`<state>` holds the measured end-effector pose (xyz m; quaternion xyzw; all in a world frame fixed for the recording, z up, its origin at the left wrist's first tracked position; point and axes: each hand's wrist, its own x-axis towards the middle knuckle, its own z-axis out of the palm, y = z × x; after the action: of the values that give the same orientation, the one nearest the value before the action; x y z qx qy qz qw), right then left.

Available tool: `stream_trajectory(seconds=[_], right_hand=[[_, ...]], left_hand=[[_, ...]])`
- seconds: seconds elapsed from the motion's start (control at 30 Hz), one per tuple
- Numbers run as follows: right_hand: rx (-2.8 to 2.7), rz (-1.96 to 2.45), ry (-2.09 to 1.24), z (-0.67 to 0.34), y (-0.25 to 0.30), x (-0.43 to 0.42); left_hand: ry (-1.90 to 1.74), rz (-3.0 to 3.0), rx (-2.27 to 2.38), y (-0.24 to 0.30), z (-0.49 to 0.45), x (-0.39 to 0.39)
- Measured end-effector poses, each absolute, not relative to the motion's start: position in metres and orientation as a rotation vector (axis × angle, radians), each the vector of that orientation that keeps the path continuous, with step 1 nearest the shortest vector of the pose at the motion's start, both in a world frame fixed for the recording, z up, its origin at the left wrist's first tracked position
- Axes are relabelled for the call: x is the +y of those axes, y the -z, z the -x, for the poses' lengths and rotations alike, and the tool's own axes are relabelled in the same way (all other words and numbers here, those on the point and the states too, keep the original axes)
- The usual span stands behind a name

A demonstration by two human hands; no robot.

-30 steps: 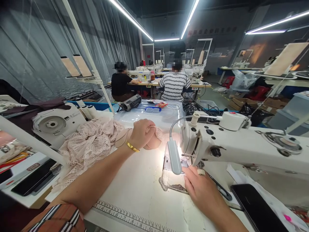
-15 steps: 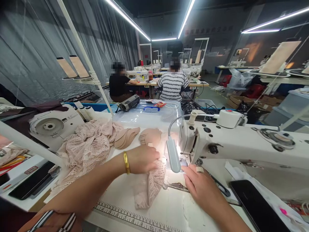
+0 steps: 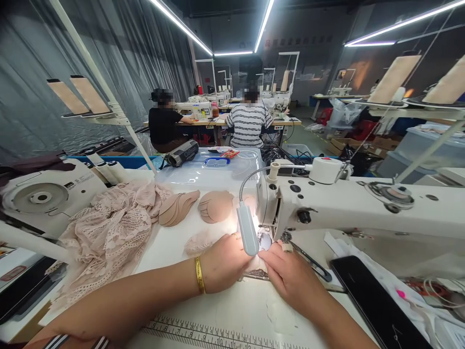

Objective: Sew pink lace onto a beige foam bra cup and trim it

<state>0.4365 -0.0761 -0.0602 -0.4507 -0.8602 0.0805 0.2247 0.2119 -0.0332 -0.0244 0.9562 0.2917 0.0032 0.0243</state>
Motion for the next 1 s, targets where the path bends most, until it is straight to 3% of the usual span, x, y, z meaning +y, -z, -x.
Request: stream_trajectory(seconds=[0.73, 1.0], right_hand=[[-2.400, 1.391, -0.161, -0.437, 0.070, -0.073], [-2.354, 1.319, -0.128, -0.436, 0.070, -0.074]], left_hand=[[-0.143, -2.993, 1.063, 0.029, -0.218, -0.015], [0.185, -2.942, 1.186, 0.019, -0.225, -0.021]])
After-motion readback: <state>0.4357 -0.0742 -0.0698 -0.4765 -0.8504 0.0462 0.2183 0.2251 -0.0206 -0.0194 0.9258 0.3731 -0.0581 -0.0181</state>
